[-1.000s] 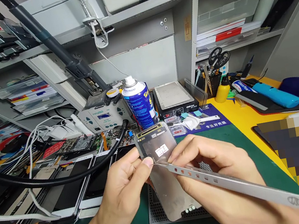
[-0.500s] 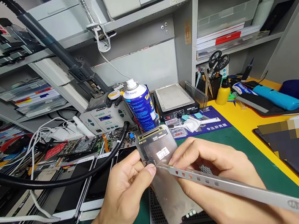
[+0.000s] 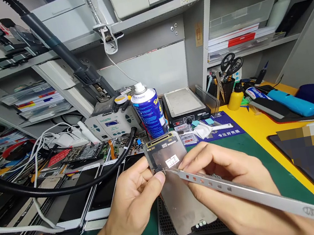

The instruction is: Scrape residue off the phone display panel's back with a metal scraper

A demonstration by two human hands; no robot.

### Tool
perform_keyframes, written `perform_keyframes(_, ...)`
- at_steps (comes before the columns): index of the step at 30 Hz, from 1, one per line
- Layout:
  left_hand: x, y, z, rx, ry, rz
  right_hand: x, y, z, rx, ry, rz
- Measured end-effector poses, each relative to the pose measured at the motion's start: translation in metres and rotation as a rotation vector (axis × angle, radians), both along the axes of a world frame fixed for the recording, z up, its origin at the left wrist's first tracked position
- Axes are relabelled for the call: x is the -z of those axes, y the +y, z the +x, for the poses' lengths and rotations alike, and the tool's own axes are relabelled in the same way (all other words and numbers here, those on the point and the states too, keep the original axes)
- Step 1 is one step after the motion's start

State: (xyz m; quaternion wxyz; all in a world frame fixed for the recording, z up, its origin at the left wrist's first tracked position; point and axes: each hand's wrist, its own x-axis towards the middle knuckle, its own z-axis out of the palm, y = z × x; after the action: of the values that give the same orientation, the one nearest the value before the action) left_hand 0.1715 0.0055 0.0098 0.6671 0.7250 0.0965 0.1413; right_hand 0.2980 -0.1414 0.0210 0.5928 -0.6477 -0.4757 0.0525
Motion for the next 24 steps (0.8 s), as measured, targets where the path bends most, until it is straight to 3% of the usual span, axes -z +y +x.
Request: perform_keyframes(24, -0.0001, 0.0000, -0.0019, 0.009, 0.018, -0.034, 0.0016, -0.0027, 0.0005, 0.013, -0.033, -0.031)
